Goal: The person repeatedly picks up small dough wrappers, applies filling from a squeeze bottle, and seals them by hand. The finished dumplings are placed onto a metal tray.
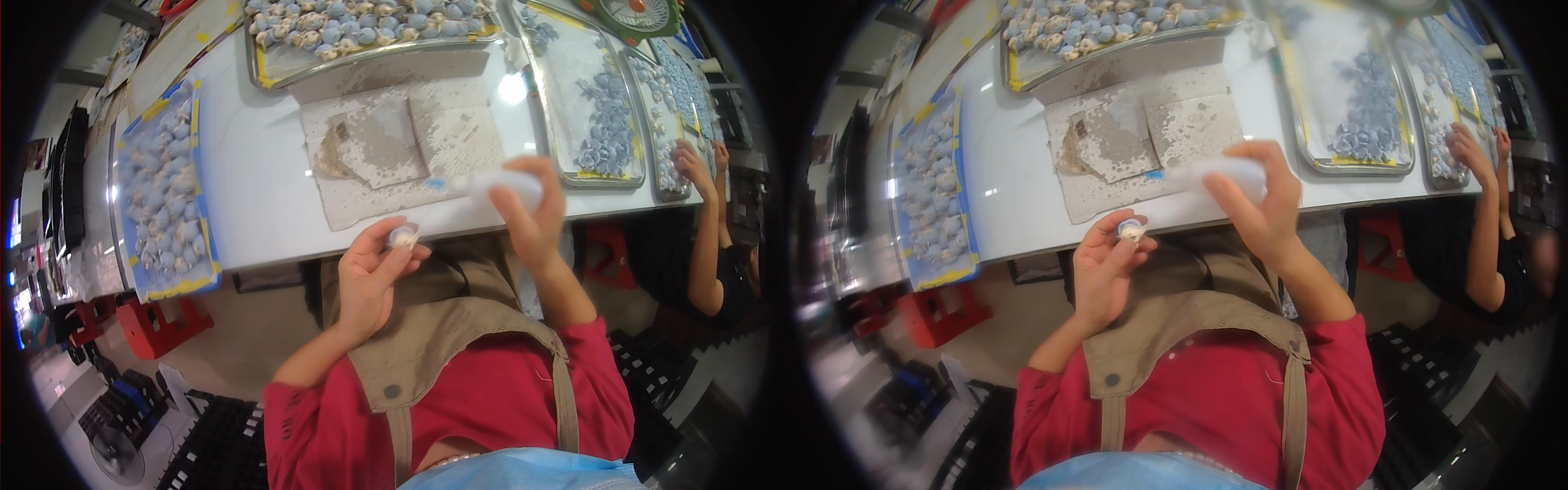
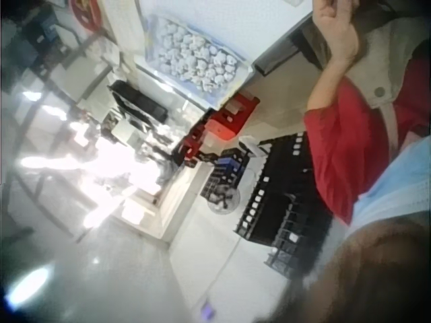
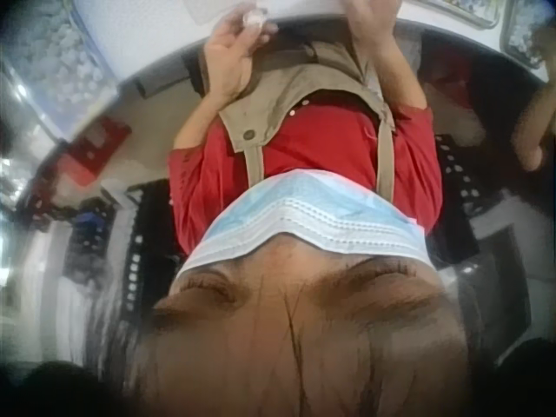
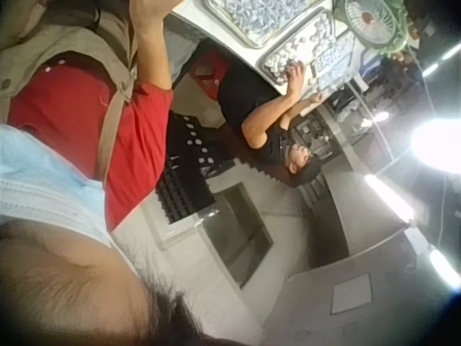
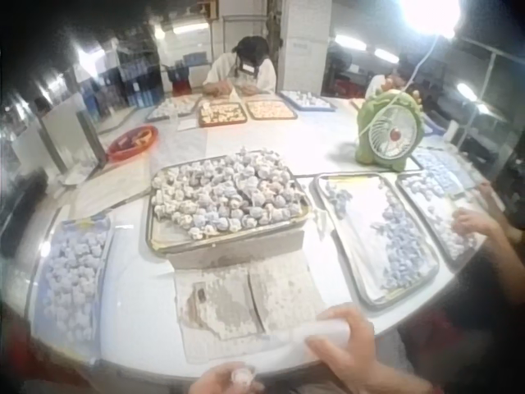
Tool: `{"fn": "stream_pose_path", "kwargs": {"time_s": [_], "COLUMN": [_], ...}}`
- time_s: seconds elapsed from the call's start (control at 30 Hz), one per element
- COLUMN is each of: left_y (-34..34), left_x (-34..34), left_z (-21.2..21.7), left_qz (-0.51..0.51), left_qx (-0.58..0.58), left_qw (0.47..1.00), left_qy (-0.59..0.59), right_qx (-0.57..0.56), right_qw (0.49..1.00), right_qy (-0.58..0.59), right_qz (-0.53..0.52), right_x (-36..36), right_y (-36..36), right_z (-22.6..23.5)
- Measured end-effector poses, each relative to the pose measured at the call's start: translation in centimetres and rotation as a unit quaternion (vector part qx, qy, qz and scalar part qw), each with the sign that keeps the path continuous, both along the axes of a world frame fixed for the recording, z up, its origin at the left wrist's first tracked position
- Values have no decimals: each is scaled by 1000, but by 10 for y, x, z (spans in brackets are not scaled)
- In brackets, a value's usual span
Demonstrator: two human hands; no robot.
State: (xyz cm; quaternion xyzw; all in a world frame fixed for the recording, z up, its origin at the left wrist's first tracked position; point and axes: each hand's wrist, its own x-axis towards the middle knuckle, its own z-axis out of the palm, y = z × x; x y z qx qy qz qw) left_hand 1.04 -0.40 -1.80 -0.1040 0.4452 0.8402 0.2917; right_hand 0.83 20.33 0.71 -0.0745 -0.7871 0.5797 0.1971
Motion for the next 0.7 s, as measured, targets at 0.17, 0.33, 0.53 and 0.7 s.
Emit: {"fn": "stream_pose_path", "kwargs": {"time_s": [0.17, 0.33, 0.53, 0.7], "left_y": [-6, -6, 9, 19], "left_x": [-13, -20, -17, -11], "left_z": [7, 10, 7, 11], "left_qz": [-83, -78, -107, -118], "left_qx": [156, 142, 88, 62], "left_qw": [984, 986, 990, 991], "left_qy": [20, 39, 20, -8], "right_qx": [123, 286, 555, 559], "right_qw": [987, 955, 812, 804], "right_qy": [-104, -20, -51, -191], "right_qz": [-23, -72, -172, -68], "right_x": [-44, -59, -90, -98], "right_y": [10, 71, 218, 220], "right_z": [-27, -26, -31, -28]}}
